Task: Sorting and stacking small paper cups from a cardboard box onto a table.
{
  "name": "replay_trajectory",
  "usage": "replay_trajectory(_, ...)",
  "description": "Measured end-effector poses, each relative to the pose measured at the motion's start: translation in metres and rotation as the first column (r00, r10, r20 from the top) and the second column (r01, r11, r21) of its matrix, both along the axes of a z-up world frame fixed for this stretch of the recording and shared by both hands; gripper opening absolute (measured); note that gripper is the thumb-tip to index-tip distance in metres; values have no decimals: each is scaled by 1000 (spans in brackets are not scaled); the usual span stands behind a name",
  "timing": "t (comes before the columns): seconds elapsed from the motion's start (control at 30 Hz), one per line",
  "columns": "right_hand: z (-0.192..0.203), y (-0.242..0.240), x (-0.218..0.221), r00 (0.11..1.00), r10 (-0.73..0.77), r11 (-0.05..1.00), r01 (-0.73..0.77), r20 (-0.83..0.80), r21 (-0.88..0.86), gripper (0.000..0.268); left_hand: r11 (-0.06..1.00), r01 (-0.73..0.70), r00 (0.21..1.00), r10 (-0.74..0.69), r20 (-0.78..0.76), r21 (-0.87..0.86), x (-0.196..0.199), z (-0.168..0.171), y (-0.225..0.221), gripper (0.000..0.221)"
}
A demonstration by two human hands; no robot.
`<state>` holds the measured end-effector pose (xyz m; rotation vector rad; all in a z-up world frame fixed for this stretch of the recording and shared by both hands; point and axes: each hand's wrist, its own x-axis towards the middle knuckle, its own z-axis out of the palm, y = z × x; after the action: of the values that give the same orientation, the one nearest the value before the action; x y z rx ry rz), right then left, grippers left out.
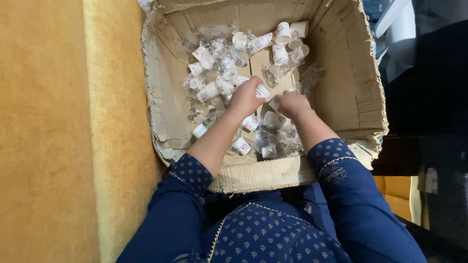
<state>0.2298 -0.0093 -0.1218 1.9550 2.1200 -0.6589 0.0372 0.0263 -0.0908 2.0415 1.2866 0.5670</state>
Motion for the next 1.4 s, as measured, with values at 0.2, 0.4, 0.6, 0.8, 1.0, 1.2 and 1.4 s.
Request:
replay_trajectory(0.2, 12, 0, 18, 970, -66, 876, 168, -233, 452, 30, 998, -59, 997, 58, -48, -17, 1, 12, -4, 57)
replay_trajectory(0.4, 44, -11, 4, 613, -162, 862, 469, -773, 191, 29, 992, -91, 993, 96, 68, -83, 5, -1, 3, 105)
replay_trajectory(0.6, 41, -13, 8, 641, -116, 824, 489, -758, 287, 29, 994, 5, 969, 21, 244, -107, 10, 9, 1, 117)
replay_trajectory(0.8, 51, -17, -2, 361, -71, 932, 356, -930, 67, 23, 969, 224, 910, -168, 380, -108, 6, 25, -1, 131)
replay_trajectory(1.0, 46, -16, 22, 402, -169, 779, 613, -900, 128, 32, 951, 259, 966, -257, 34, -169, 11, -63, -3, 91)
replay_trajectory(1.2, 43, -21, 25, 561, -197, 737, 625, -804, 256, 33, 892, 382, 922, -387, 26, -244, 29, -202, -25, 29)
replay_trajectory(1.4, 45, -25, 27, 615, -158, 761, 574, -772, 301, 35, 961, 85, 996, -76, 45, -265, 23, -50, -36, 45)
